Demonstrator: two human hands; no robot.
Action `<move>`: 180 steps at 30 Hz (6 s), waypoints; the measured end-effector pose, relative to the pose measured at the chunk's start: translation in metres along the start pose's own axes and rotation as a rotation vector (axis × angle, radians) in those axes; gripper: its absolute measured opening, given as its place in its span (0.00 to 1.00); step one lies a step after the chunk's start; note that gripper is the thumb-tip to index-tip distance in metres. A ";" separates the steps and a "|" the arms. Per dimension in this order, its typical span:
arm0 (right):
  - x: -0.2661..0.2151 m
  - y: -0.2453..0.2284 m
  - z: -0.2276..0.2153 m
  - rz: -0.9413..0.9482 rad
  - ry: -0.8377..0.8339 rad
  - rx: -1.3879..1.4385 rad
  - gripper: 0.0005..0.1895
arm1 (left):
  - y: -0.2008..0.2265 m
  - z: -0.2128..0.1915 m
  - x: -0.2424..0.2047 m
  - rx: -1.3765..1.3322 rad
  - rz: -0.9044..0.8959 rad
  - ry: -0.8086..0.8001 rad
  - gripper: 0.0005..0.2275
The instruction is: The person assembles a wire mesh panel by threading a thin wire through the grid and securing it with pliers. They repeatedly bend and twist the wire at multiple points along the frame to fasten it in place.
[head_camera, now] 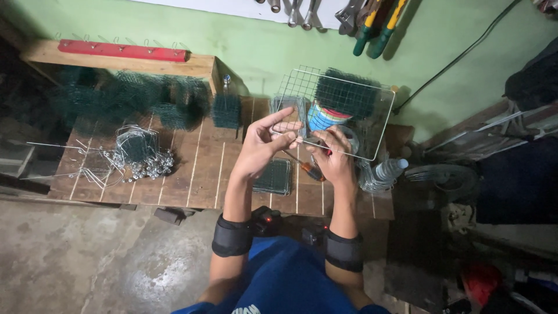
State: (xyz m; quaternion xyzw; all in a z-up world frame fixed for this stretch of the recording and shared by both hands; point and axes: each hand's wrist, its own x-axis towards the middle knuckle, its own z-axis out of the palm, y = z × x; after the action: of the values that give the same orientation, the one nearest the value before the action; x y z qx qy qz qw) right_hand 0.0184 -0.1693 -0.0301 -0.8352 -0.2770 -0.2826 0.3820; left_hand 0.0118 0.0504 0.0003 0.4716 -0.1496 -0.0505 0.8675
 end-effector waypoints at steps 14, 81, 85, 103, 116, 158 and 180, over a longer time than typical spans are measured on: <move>0.003 -0.021 0.002 0.059 0.150 0.025 0.22 | 0.000 0.026 -0.003 0.061 0.086 0.038 0.26; 0.074 -0.014 0.058 0.255 -0.142 0.299 0.05 | 0.064 -0.110 0.040 0.957 0.137 0.126 0.24; 0.088 -0.018 0.068 0.210 0.098 0.258 0.09 | 0.065 -0.125 0.047 0.820 0.149 0.176 0.20; 0.090 -0.045 0.155 0.243 0.381 0.455 0.24 | 0.068 -0.142 0.039 -0.282 0.478 0.580 0.09; 0.137 -0.127 0.172 0.475 0.455 0.834 0.34 | 0.114 -0.136 0.013 -0.093 0.465 0.341 0.30; 0.116 -0.136 0.218 0.437 0.426 0.740 0.07 | 0.137 -0.173 0.001 0.149 0.318 0.094 0.20; 0.104 -0.161 0.218 0.085 0.541 0.170 0.13 | 0.124 -0.157 -0.011 0.043 0.312 0.181 0.21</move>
State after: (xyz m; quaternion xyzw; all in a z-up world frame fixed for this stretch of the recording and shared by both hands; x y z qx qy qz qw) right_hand 0.0369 0.1191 -0.0010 -0.7052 -0.1522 -0.4546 0.5224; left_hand 0.0431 0.2472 0.0206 0.4639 -0.1432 0.1309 0.8644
